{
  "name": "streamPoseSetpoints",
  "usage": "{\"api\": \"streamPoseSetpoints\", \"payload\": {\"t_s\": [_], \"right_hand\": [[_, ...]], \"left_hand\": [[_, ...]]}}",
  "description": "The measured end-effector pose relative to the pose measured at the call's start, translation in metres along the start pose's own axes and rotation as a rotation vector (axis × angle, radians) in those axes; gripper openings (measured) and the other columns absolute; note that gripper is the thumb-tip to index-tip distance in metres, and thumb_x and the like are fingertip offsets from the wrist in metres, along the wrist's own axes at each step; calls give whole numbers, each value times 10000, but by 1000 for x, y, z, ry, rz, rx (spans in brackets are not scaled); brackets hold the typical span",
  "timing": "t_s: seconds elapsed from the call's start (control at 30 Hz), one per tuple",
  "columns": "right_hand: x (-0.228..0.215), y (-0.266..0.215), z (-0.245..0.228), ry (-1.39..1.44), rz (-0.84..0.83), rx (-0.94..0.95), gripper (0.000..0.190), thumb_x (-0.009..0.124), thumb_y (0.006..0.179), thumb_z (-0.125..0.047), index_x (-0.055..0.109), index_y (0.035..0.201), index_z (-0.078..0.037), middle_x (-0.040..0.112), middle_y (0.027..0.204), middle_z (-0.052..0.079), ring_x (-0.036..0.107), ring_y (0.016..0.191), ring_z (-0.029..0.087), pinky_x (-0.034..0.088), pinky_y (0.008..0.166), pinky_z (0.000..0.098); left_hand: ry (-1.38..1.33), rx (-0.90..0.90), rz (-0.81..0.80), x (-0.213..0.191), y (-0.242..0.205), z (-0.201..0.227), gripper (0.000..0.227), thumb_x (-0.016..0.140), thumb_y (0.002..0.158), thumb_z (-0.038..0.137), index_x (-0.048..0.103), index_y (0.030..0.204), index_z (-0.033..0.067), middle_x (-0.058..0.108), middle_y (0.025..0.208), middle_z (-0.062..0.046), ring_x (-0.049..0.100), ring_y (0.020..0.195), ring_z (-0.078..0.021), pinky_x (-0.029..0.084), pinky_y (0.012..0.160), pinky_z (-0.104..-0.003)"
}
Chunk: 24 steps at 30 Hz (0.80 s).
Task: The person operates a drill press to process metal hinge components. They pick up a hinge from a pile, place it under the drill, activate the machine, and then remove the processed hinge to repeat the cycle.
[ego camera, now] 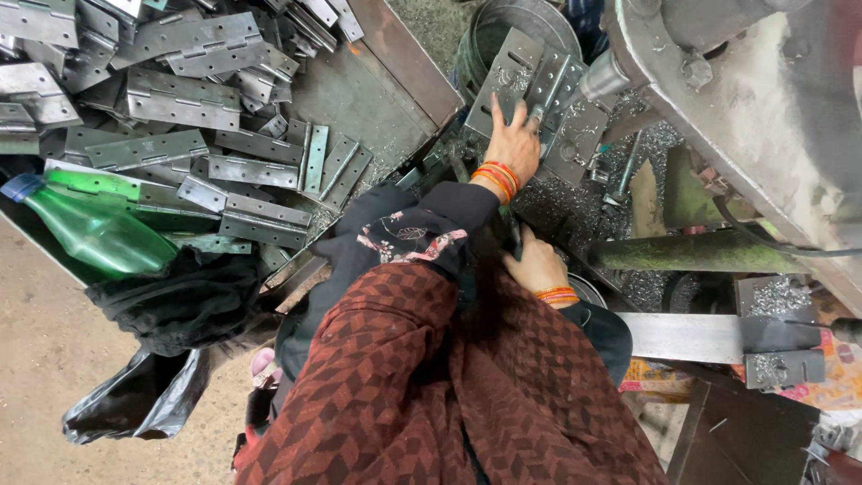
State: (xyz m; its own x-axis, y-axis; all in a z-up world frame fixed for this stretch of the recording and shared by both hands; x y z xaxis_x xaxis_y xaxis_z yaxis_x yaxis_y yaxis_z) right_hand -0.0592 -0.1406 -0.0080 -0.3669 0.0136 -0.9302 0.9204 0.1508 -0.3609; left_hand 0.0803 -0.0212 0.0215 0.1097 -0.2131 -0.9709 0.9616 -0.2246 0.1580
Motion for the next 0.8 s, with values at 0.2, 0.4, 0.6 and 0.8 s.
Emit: {"api": "streamPoseSetpoints", "payload": {"t_s": [0.2,0.4,0.6,0.8], "right_hand": [[12,2,8,9,20,13,803,726,832,-422,439,1501,-83,703,1110,288,680,1019,494,551,870,580],[73,-32,0,264,254,40,821,734,826,-378,405,1534,-126,676,1182,278,653,1029,502,528,834,581],[123,-24,23,327,251,95,746,741,846,-390,471,1497,-145,670,1246,263,651,1082,483,537,867,554],[60,-13,16,296,224,-121,681,746,845,-425,557,1406,-88,710,1061,289,682,1017,493,554,868,552]], "left_hand": [[11,-30,67,4,22,-6,400,430,1011,282,775,1134,119,605,1386,-39,311,1461,-358,75,1112,-833],[-38,-31,83,5,24,-13,380,455,983,266,766,1135,109,588,1410,-15,307,1468,-349,67,1127,-824],[-204,-126,273,-37,-1,-31,345,633,865,283,755,1127,96,590,1393,-32,335,1444,-360,164,1139,-776],[-417,-325,360,-56,-56,-114,454,739,814,337,708,1224,145,610,1361,-19,454,1343,-338,395,1059,-652]]}}
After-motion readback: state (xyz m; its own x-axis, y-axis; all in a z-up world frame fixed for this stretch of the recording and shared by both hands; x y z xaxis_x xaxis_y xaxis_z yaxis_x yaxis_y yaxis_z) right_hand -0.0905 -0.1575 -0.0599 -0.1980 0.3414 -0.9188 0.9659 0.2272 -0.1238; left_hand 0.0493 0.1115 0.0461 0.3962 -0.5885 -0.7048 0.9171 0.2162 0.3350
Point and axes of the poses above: each hand's wrist, its own y-axis towards the middle knuckle, its own x-axis out of the palm, z = x × y, the point moved 8 cm from there along y, towards the middle knuckle
